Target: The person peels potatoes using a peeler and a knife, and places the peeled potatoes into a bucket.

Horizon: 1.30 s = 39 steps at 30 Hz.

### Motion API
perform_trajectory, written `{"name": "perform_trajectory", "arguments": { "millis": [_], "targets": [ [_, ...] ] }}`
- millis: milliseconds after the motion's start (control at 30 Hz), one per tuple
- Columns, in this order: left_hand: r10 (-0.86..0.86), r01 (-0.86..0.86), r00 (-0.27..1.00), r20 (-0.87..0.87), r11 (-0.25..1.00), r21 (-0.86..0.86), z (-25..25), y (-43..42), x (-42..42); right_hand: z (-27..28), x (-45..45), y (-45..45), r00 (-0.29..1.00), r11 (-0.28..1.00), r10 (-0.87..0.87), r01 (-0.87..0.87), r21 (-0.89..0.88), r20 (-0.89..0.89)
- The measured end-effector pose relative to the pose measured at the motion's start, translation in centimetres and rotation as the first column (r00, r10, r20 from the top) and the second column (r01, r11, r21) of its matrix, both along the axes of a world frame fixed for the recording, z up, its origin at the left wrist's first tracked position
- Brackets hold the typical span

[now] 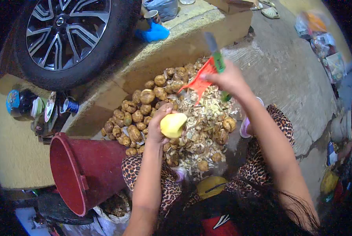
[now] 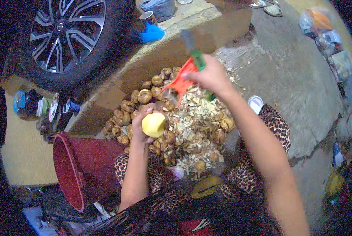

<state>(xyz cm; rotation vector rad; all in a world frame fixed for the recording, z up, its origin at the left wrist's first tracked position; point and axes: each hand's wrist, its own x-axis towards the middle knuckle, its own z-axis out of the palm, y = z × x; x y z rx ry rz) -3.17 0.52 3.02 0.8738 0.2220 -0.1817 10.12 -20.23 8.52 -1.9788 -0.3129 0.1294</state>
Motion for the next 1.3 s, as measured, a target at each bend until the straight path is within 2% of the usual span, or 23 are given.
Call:
{"name": "perform_trajectory", "arguments": {
  "millis": [100, 133, 233, 267, 333, 367, 400, 433, 467, 533, 567, 633, 700, 733, 833, 867, 900, 967, 1000, 1067, 1167, 1200, 1300],
  "targets": [
    [0.011, -0.011, 1.0, -0.01, 1.0, -0.027, -0.3, 0.2, -0.3, 0.9, 0.6, -1.0, 0.97, 0.908, 0.093, 0.009, 0.419, -0.223],
    [-0.006, 0.008, 0.999, 0.032, 0.999, -0.049, 0.0, 0.2, -0.3, 1.3, 0.2, -0.8, 0.945, 0.895, 0.19, -0.055, 0.442, -0.265],
    [0.042, -0.042, 0.999, -0.01, 0.999, 0.006, 0.8, -0.3, -0.2, 1.8, -2.7, 0.6, 0.881, 0.932, 0.314, -0.215, 0.292, -0.354],
    [-0.018, 0.018, 0.998, 0.054, 1.0, -0.015, 0.8, -0.3, -0.3, 0.4, -2.4, 0.9, 0.881, 0.929, 0.313, -0.207, 0.306, -0.354],
    [-0.132, 0.144, 0.972, 0.195, 0.989, -0.045, 0.8, -0.1, -0.5, -2.6, 0.4, 0.2, 0.986, 0.98, 0.07, -0.04, 0.194, -0.154],
    [-0.122, 0.135, 0.973, 0.197, 0.99, -0.05, 1.0, -0.1, -0.5, -3.1, 1.4, 0.0, 0.998, 0.987, -0.049, 0.053, 0.154, -0.028],
    [-0.11, 0.123, 0.975, 0.195, 0.991, -0.056, 1.3, 0.0, -0.6, -1.9, 1.2, 0.0, 0.982, 0.956, -0.004, 0.06, 0.288, -0.19],
    [-0.091, 0.105, 0.977, 0.191, 0.992, -0.064, 1.4, 0.2, -0.9, -1.1, 0.6, 0.3, 0.97, 0.946, 0.064, 0.017, 0.324, -0.236],
    [-0.021, 0.028, 0.995, 0.093, 0.996, -0.079, 0.9, 0.6, -0.9, -0.6, -0.5, 0.6, 0.95, 0.932, 0.136, -0.027, 0.36, -0.28],
    [0.084, -0.084, 0.996, 0.016, 0.996, -0.019, 0.8, 0.6, -1.1, -0.1, -2.7, 1.2, 0.875, 0.885, 0.33, -0.156, 0.439, -0.355],
    [0.136, -0.136, 0.991, -0.021, 0.991, 0.015, 0.8, 0.5, -1.2, 0.6, -3.6, 1.3, 0.881, 0.91, 0.335, -0.21, 0.357, -0.333],
    [-0.029, 0.032, 0.996, 0.079, 0.999, -0.037, 1.1, 0.7, -1.8, -1.6, -2.4, 1.4, 0.974, 0.976, 0.103, -0.06, 0.209, -0.203],
    [-0.145, 0.154, 0.977, 0.156, 0.987, -0.05, 1.5, 1.1, -2.2, -2.5, 0.1, 0.3, 0.983, 0.991, -0.032, 0.054, 0.121, -0.181],
    [-0.061, 0.06, 0.992, 0.113, 0.998, 0.015, 1.8, 1.1, -2.6, -2.2, 0.6, 0.3, 0.982, 0.991, -0.094, 0.108, 0.079, -0.166],
    [0.162, -0.162, 0.987, -0.019, 0.986, 0.029, 2.6, 0.7, -2.8, -1.6, -1.4, 0.8, 0.991, 0.995, 0.045, -0.033, 0.092, -0.126],
    [0.119, -0.12, 0.993, -0.008, 0.99, -0.072, 1.8, 1.3, -3.0, -1.9, -2.4, 1.0, 0.992, 0.999, 0.034, -0.034, 0.002, -0.124],
    [0.073, -0.076, 0.997, -0.03, 0.993, -0.095, 2.2, 1.4, -3.5, -1.6, -3.3, 1.0, 0.986, 0.996, 0.076, -0.08, -0.025, -0.15],
    [-0.018, 0.009, 0.998, -0.063, 0.989, -0.145, 3.0, 1.4, -4.6, -0.5, -4.5, 0.9, 0.972, 0.996, 0.083, -0.084, 0.004, -0.219],
    [-0.023, 0.012, 0.998, -0.065, 0.985, -0.175, 2.9, 1.5, -5.1, -0.1, -4.9, 0.7, 0.993, 0.997, 0.067, -0.065, 0.032, -0.101],
    [0.024, -0.042, 0.995, -0.1, 0.983, -0.178, 2.6, 1.7, -6.2, 0.4, -5.5, 0.5, 0.991, 0.995, 0.028, -0.041, 0.096, 0.133],
    [0.086, -0.102, 0.989, -0.118, 0.985, -0.137, 2.5, 0.9, -7.5, 3.1, -8.1, 1.0, 0.982, 0.982, 0.185, -0.186, -0.025, -0.04],
    [0.096, -0.111, 0.99, -0.104, 0.983, -0.145, 2.7, 0.4, -7.7, 4.3, -9.9, 1.7, 0.975, 0.978, 0.21, -0.209, 0.017, -0.078],
    [0.149, -0.156, 0.983, -0.11, 0.986, -0.058, 3.0, -1.3, -8.9, 3.0, -12.4, 3.1, 0.938, 0.939, 0.342, -0.343, 0.011, 0.059]
  ]
}}
